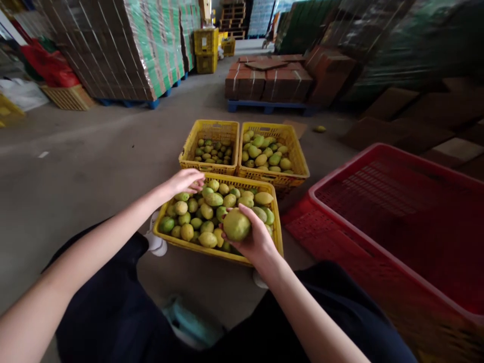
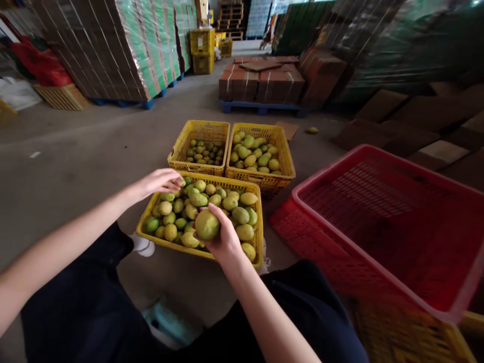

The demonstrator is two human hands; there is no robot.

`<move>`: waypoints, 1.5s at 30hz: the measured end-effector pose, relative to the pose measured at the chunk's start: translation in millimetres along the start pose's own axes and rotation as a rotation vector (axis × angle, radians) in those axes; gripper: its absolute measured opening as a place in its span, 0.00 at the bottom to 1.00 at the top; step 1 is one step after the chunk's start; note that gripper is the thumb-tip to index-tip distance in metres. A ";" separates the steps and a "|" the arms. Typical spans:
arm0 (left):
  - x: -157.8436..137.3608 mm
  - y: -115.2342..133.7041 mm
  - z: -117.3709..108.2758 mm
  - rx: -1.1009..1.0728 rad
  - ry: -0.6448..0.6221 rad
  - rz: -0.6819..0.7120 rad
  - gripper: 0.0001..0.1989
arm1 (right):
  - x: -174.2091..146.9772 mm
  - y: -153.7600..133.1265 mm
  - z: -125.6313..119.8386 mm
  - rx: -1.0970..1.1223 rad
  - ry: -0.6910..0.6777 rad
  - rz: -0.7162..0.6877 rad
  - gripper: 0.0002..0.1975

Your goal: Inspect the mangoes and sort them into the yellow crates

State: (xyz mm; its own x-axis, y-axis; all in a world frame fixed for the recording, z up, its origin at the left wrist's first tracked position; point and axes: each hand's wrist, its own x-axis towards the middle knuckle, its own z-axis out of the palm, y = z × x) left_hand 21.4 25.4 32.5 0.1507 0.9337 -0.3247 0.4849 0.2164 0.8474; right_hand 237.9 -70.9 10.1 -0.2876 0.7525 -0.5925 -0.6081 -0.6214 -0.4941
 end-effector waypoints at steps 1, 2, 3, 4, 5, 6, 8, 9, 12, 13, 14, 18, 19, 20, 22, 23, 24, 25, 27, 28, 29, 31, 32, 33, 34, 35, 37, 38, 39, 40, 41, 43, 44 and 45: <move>4.0 -21.9 -3.0 0.162 0.079 -0.067 0.14 | 1.6 1.4 -2.2 0.034 0.028 0.041 0.12; 6.0 -44.7 -5.4 0.378 0.156 -0.126 0.12 | 3.7 2.0 -5.3 0.065 0.053 0.057 0.12; 5.6 -66.7 -7.4 0.473 0.182 -0.152 0.11 | 6.1 1.5 -9.2 0.093 0.080 0.048 0.11; 2.9 -86.7 -9.6 0.538 0.185 -0.157 0.10 | 8.7 0.1 -13.7 0.116 0.107 0.029 0.11; -1.2 -103.5 -12.2 0.613 0.180 -0.155 0.09 | 11.1 -2.2 -18.4 0.137 0.129 0.011 0.11; -6.0 -116.7 -15.6 0.680 0.152 -0.145 0.09 | 13.0 -5.2 -22.8 0.159 0.143 -0.003 0.11; -12.8 -131.8 -25.1 0.810 0.065 -0.128 0.08 | 14.3 -11.8 -29.5 0.194 0.146 -0.016 0.11; -13.0 -134.4 -30.8 0.868 0.014 -0.127 0.08 | 13.6 -14.9 -30.9 0.204 0.152 -0.019 0.10; 2.7 -129.6 -46.4 1.015 -0.105 -0.154 0.06 | 6.9 -21.3 -27.1 0.202 0.220 -0.019 0.09; 12.0 -125.7 -49.2 1.058 -0.121 -0.169 0.06 | 3.9 -22.5 -24.1 0.201 0.247 -0.018 0.08; 22.3 -121.5 -50.1 1.097 -0.123 -0.183 0.08 | 1.0 -23.4 -20.7 0.204 0.268 -0.017 0.08; 58.2 -103.9 -35.3 1.201 -0.053 -0.208 0.16 | -7.3 -26.4 -12.8 0.223 0.298 -0.030 0.06; 64.5 -99.5 -28.4 1.213 -0.033 -0.198 0.17 | -8.5 -27.5 -13.3 0.230 0.310 -0.037 0.05; 69.9 -95.1 -21.1 1.223 -0.019 -0.183 0.18 | -9.5 -28.7 -15.0 0.239 0.328 -0.045 0.05; 79.5 -86.6 -7.3 1.240 -0.003 -0.146 0.20 | -11.4 -31.0 -21.6 0.268 0.374 -0.059 0.07; 84.4 -82.7 -1.7 1.249 -0.001 -0.129 0.20 | -12.3 -31.7 -26.4 0.283 0.396 -0.063 0.08; 89.7 -79.1 2.6 1.257 -0.003 -0.114 0.20 | -13.1 -32.1 -31.7 0.296 0.417 -0.065 0.10; 95.6 -75.9 5.5 1.264 -0.009 -0.102 0.20 | -13.9 -32.0 -37.4 0.306 0.436 -0.064 0.11; 108.9 -70.2 6.9 1.272 -0.030 -0.090 0.19 | -15.6 -30.7 -48.5 0.336 0.478 -0.079 0.15; 115.9 -67.8 5.7 1.272 -0.043 -0.091 0.18 | -16.5 -29.7 -53.3 0.360 0.492 -0.091 0.18; 123.0 -65.6 3.4 1.270 -0.053 -0.094 0.17 | -17.6 -28.7 -57.6 0.387 0.496 -0.100 0.20; 136.6 -62.7 -2.4 1.263 -0.060 -0.098 0.16 | -19.8 -26.9 -64.2 0.428 0.485 -0.103 0.24; 142.9 -62.2 -4.9 1.258 -0.061 -0.093 0.15 | -20.8 -26.2 -66.8 0.433 0.477 -0.106 0.26; 148.8 -62.4 -6.6 1.251 -0.063 -0.081 0.15 | -21.6 -25.8 -69.1 0.429 0.473 -0.107 0.27; 154.2 -63.3 -7.0 1.243 -0.068 -0.065 0.15 | -22.2 -25.5 -71.1 0.420 0.467 -0.102 0.28; 159.2 -65.0 -5.8 1.235 -0.076 -0.048 0.15 | -22.7 -25.5 -72.8 0.409 0.456 -0.093 0.29; 168.4 -70.7 1.3 1.224 -0.089 -0.036 0.15 | -23.6 -26.2 -75.4 0.382 0.417 -0.043 0.30; 172.6 -74.7 6.6 1.223 -0.087 -0.045 0.16 | -24.3 -26.9 -75.9 0.370 0.397 -0.011 0.30; 176.7 -79.1 12.5 1.223 -0.078 -0.063 0.16 | -25.0 -27.7 -75.9 0.357 0.383 0.018 0.29; 180.4 -83.6 18.4 1.225 -0.065 -0.084 0.17 | -25.8 -28.5 -75.5 0.345 0.379 0.038 0.28; 183.8 -88.1 23.8 1.227 -0.050 -0.106 0.19 | -26.5 -29.3 -74.6 0.333 0.386 0.048 0.27; 189.4 -95.2 31.9 1.229 -0.021 -0.139 0.21 | -26.8 -30.0 -72.1 0.313 0.413 0.056 0.26; 191.4 -97.6 34.4 1.228 -0.009 -0.150 0.22 | -26.0 -29.6 -70.8 0.305 0.426 0.050 0.25; 192.8 -99.0 35.9 1.226 0.001 -0.157 0.24 | -24.5 -28.6 -69.4 0.300 0.435 0.044 0.25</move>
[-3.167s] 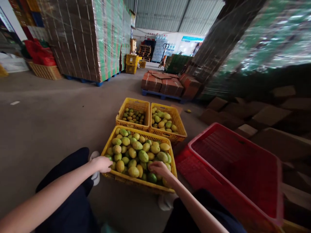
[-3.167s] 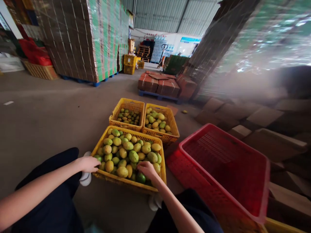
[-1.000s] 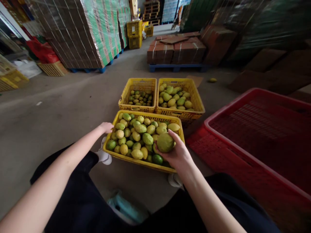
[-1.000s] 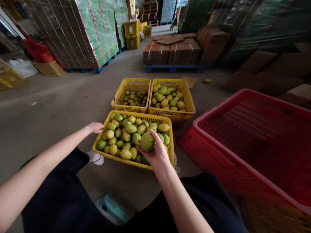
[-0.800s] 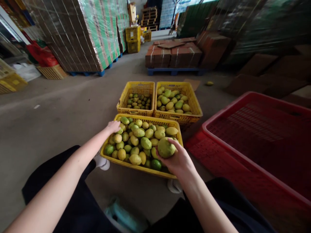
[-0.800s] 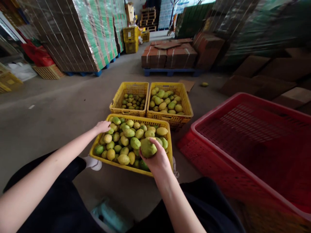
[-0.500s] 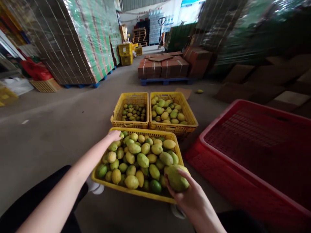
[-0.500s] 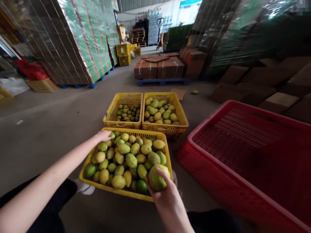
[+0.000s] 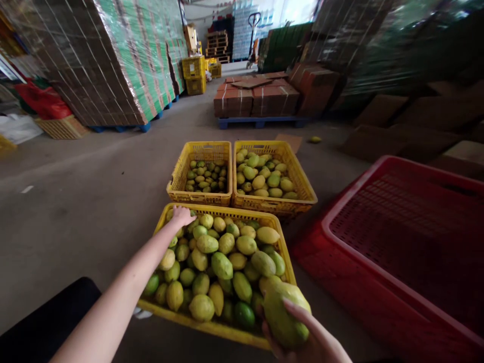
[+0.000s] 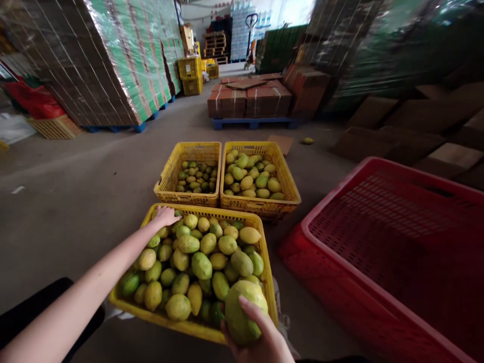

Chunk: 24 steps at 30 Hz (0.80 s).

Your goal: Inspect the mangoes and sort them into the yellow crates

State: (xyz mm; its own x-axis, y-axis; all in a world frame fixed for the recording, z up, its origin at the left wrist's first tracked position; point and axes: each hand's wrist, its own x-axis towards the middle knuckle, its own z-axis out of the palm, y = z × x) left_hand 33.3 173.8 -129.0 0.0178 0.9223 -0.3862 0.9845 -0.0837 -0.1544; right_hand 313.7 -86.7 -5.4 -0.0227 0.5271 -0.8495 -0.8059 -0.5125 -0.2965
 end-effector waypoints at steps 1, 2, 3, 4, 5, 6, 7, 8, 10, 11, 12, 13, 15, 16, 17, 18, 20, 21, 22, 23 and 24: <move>0.7 0.6 0.7 -0.003 0.005 -0.009 0.25 | 1.5 2.0 1.6 0.002 0.001 -0.008 0.24; 0.8 0.7 0.6 -0.007 0.010 -0.015 0.26 | 3.6 4.6 3.5 0.010 -0.005 -0.013 0.24; 0.2 0.6 -0.1 -0.009 0.017 -0.020 0.27 | 5.7 7.6 5.6 0.020 -0.017 -0.016 0.24; -0.8 0.3 -1.1 -0.012 0.025 -0.023 0.27 | 7.8 10.9 8.0 0.030 -0.032 -0.018 0.24; -2.3 -0.3 -2.3 -0.014 0.035 -0.024 0.26 | 9.3 14.1 10.6 0.038 -0.046 -0.021 0.24; -4.1 -1.3 -3.5 -0.019 0.046 -0.023 0.26 | 10.0 17.1 13.2 0.044 -0.063 -0.029 0.24; -6.0 -2.6 -4.5 -0.025 0.055 -0.019 0.25 | 9.6 19.7 15.9 0.044 -0.078 -0.035 0.24; -7.9 -4.5 -5.3 -0.033 0.064 -0.014 0.24 | 8.2 21.7 18.6 0.038 -0.094 -0.039 0.24; -11.7 -9.6 -5.9 -0.055 0.080 0.000 0.23 | 2.8 23.8 23.4 0.019 -0.116 -0.041 0.23; -13.5 -12.9 -5.4 -0.066 0.086 0.008 0.23 | -0.7 24.0 25.5 0.013 -0.118 -0.050 0.23; -15.1 -16.4 -4.6 -0.078 0.093 0.017 0.23 | -4.2 23.7 27.3 0.009 -0.112 -0.061 0.23; -16.6 -19.9 -3.3 -0.088 0.101 0.025 0.23 | -7.3 23.3 28.7 0.009 -0.099 -0.076 0.22; -19.5 -26.1 -0.3 -0.105 0.123 0.039 0.23 | -11.9 22.1 30.2 0.013 -0.069 -0.105 0.21; -21.1 -28.3 1.0 -0.111 0.138 0.044 0.22 | -13.2 21.6 30.3 0.010 -0.070 -0.109 0.20; -22.7 -29.6 2.2 -0.116 0.153 0.047 0.22 | -14.1 21.5 30.0 0.003 -0.080 -0.106 0.20; -24.4 -29.9 3.0 -0.120 0.168 0.050 0.22 | -14.7 21.6 29.5 0.001 -0.094 -0.107 0.19; -28.0 -27.2 4.3 -0.122 0.192 0.049 0.22 | -15.9 23.0 28.5 0.005 -0.109 -0.113 0.19; -29.9 -24.1 5.0 -0.123 0.200 0.047 0.22 | -16.5 24.0 28.2 0.008 -0.105 -0.116 0.19; -31.9 -20.2 5.9 -0.124 0.208 0.045 0.22 | -17.0 25.1 28.0 0.010 -0.096 -0.119 0.19; -34.1 -15.6 7.3 -0.126 0.217 0.043 0.22 | -17.4 26.1 27.9 0.004 -0.096 -0.117 0.18; -36.5 -10.5 9.0 -0.130 0.229 0.042 0.23 | -17.5 26.9 28.0 -0.009 -0.111 -0.110 0.18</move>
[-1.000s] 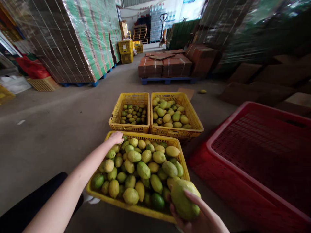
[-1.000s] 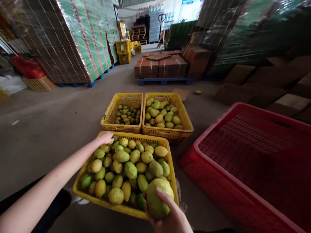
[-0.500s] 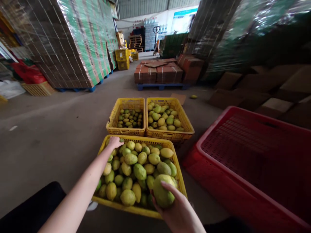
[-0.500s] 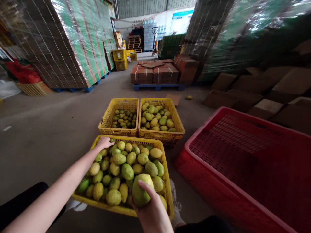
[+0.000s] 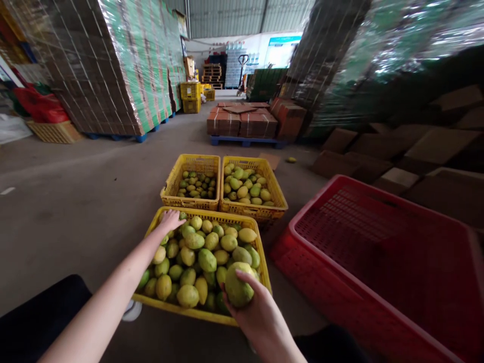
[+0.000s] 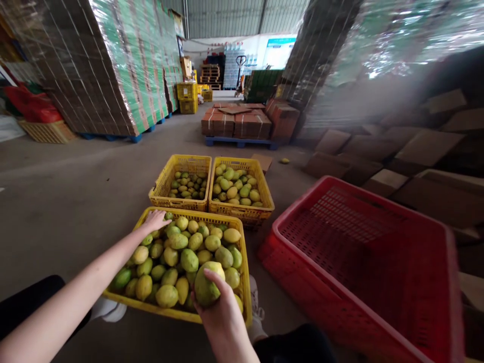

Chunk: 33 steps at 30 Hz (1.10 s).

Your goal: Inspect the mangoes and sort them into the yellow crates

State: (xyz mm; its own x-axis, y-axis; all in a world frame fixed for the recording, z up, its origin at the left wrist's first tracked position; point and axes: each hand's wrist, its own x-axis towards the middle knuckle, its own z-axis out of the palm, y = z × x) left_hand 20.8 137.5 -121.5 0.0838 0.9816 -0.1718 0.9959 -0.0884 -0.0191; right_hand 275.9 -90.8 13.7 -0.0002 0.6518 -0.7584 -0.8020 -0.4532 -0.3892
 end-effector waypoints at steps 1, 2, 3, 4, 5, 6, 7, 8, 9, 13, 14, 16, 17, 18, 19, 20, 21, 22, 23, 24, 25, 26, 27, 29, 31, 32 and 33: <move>-2.8 5.2 2.1 -0.004 0.015 0.000 0.24 | 0.1 0.5 0.2 -0.012 -0.028 0.011 0.17; -5.7 10.3 4.2 -0.009 0.033 -0.001 0.24 | 0.4 0.7 0.4 -0.020 -0.061 0.019 0.15; -8.4 15.4 6.3 -0.016 0.051 -0.002 0.24 | 0.8 0.3 1.0 -0.020 -0.092 0.025 0.14; -10.6 20.5 8.0 -0.024 0.067 -0.001 0.24 | 1.1 -0.7 1.8 -0.014 -0.116 0.030 0.13; -12.0 25.5 9.4 -0.035 0.081 0.004 0.23 | 1.2 -2.2 3.0 -0.003 -0.129 0.036 0.13; -12.4 30.6 10.3 -0.048 0.090 0.014 0.22 | 0.8 -4.5 4.5 0.013 -0.134 0.040 0.12; -11.6 36.0 10.9 -0.062 0.094 0.031 0.22 | -0.1 -7.5 6.3 0.030 -0.128 0.042 0.13; -9.6 41.8 11.1 -0.078 0.091 0.053 0.22 | -1.3 -11.0 8.2 0.047 -0.115 0.038 0.13; -6.7 47.8 11.2 -0.093 0.081 0.080 0.22 | -2.8 -15.2 10.0 0.061 -0.100 0.027 0.14; 7.6 72.0 10.8 -0.131 -0.022 0.158 0.23 | -8.4 -34.3 14.3 0.081 -0.045 -0.049 0.17; 10.0 76.9 10.2 -0.130 -0.054 0.163 0.23 | -9.3 -38.9 14.5 0.086 -0.035 -0.063 0.17; 11.7 84.2 8.2 -0.118 -0.102 0.160 0.23 | -10.8 -46.7 14.3 0.109 -0.009 -0.085 0.16; 10.9 86.4 6.6 -0.110 -0.117 0.159 0.24 | -11.6 -49.7 14.1 0.121 0.002 -0.092 0.16; 8.9 87.7 5.0 -0.101 -0.127 0.162 0.24 | -12.4 -52.0 13.8 0.128 0.006 -0.097 0.15; 5.8 88.1 3.2 -0.090 -0.136 0.170 0.24 | -13.3 -53.7 13.5 0.126 0.002 -0.101 0.15; 1.7 87.8 1.6 -0.080 -0.149 0.184 0.24 | -14.2 -54.6 13.3 0.119 -0.005 -0.106 0.14; -3.4 86.8 0.3 -0.071 -0.165 0.200 0.24 | -15.0 -54.9 13.1 0.108 -0.017 -0.112 0.13; -9.1 85.5 -0.8 -0.063 -0.184 0.219 0.23 | -15.5 -54.7 12.9 0.099 -0.031 -0.116 0.13; -15.3 84.1 -1.6 -0.056 -0.202 0.237 0.22 | -15.8 -54.1 12.7 0.094 -0.042 -0.116 0.12; -21.6 82.8 -2.3 -0.049 -0.216 0.254 0.21 | -15.7 -53.1 12.5 0.095 -0.050 -0.110 0.13; -27.7 82.2 -3.0 -0.044 -0.223 0.269 0.21 | -15.2 -52.0 12.3 0.101 -0.054 -0.097 0.13; -33.2 82.5 -3.8 -0.040 -0.220 0.284 0.20 | -14.3 -50.8 12.3 0.109 -0.056 -0.081 0.14; -37.7 84.1 -4.6 -0.041 -0.209 0.301 0.20 | -13.3 -49.7 12.4 0.117 -0.055 -0.065 0.14; -42.8 91.4 -6.4 -0.065 -0.186 0.343 0.21 | -11.0 -48.3 13.5 0.133 -0.061 -0.044 0.14; -42.6 103.2 -7.8 -0.103 -0.187 0.382 0.24 | -9.6 -48.4 15.9 0.141 -0.072 -0.030 0.13; -40.9 109.8 -8.3 -0.121 -0.198 0.387 0.25 | -9.3 -49.1 17.6 0.144 -0.075 -0.028 0.13; -38.8 116.2 -8.5 -0.142 -0.216 0.379 0.25 | -9.3 -50.3 19.3 0.147 -0.077 -0.028 0.14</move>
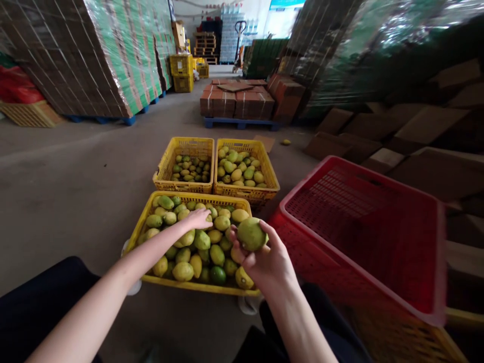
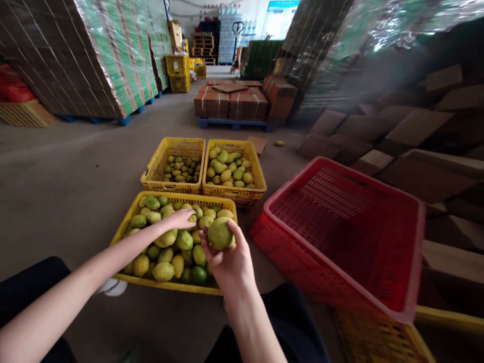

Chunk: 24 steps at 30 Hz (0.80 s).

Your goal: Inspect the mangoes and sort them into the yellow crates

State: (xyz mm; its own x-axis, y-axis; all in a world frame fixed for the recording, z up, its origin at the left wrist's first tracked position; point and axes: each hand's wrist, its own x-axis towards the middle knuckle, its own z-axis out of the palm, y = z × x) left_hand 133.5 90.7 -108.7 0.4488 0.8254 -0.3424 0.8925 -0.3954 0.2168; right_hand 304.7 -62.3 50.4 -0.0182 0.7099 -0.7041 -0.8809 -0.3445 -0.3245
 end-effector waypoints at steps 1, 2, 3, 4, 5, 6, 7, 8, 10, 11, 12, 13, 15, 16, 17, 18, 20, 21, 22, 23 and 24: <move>4.3 4.4 0.0 -0.026 -0.014 -0.017 0.25 | -0.1 -1.4 1.9 0.002 -0.001 -0.003 0.15; 8.0 7.9 -0.1 -0.052 -0.024 -0.037 0.25 | -0.2 -3.4 3.5 0.007 0.000 -0.009 0.15; 11.0 10.5 -0.4 -0.077 -0.030 -0.053 0.23 | -0.4 -5.8 4.8 0.016 -0.001 -0.016 0.16; 13.0 12.2 -1.0 -0.098 -0.030 -0.060 0.22 | -0.7 -8.7 5.7 0.027 -0.006 -0.022 0.17; 14.1 13.3 -2.2 -0.114 -0.027 -0.052 0.20 | -1.1 -11.9 6.1 0.039 -0.010 -0.027 0.17; 14.5 13.8 -4.1 -0.128 -0.029 -0.026 0.18 | -1.6 -15.3 6.1 0.053 -0.012 -0.036 0.18; 14.4 14.2 -6.5 -0.147 -0.038 0.009 0.15 | -2.5 -18.6 5.8 0.067 -0.011 -0.047 0.18; 14.0 14.4 -9.4 -0.176 -0.063 0.054 0.10 | -3.7 -21.7 5.4 0.080 -0.008 -0.058 0.19; 13.1 15.1 -15.4 -0.245 -0.142 0.153 0.07 | -7.1 -26.8 4.6 0.105 -0.004 -0.075 0.20; 12.6 15.6 -17.8 -0.279 -0.176 0.182 0.10 | -9.2 -28.5 4.2 0.117 -0.006 -0.076 0.20; 12.1 16.1 -19.3 -0.304 -0.189 0.188 0.12 | -11.3 -29.7 4.0 0.129 -0.012 -0.074 0.21; 11.4 16.6 -19.8 -0.320 -0.180 0.173 0.13 | -13.2 -30.4 3.8 0.138 -0.017 -0.070 0.22; 9.6 17.3 -17.7 -0.317 -0.109 0.089 0.10 | -15.9 -30.8 3.6 0.147 -0.025 -0.059 0.23; 8.4 17.7 -15.6 -0.300 -0.056 0.031 0.09 | -16.5 -30.6 3.4 0.147 -0.026 -0.053 0.23; 7.2 18.3 -13.2 -0.275 0.001 -0.029 0.09 | -16.6 -30.3 3.1 0.146 -0.027 -0.050 0.24; 5.8 19.2 -10.9 -0.250 0.056 -0.087 0.10 | -16.3 -29.9 2.7 0.145 -0.026 -0.049 0.24; 2.9 22.6 -7.6 -0.201 0.160 -0.185 0.14 | -15.0 -29.1 1.9 0.148 -0.023 -0.057 0.22; 1.4 25.2 -6.8 -0.179 0.201 -0.210 0.15 | -14.2 -28.8 1.5 0.152 -0.021 -0.066 0.22; -0.2 28.4 -6.3 -0.159 0.231 -0.213 0.16 | -13.7 -28.6 1.2 0.156 -0.022 -0.074 0.21; -2.0 31.9 -6.0 -0.138 0.247 -0.195 0.16 | -13.4 -28.6 1.1 0.159 -0.026 -0.078 0.21; -4.1 35.8 -5.5 -0.117 0.256 -0.164 0.15 | -13.3 -28.7 1.2 0.162 -0.032 -0.081 0.21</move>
State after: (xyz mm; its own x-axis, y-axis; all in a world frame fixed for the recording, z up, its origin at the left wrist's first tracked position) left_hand 163.4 75.4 -94.5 0.2609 0.9546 -0.1437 0.9343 -0.2123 0.2864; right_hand 329.6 -61.2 69.9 0.0429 0.7511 -0.6587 -0.9446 -0.1843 -0.2717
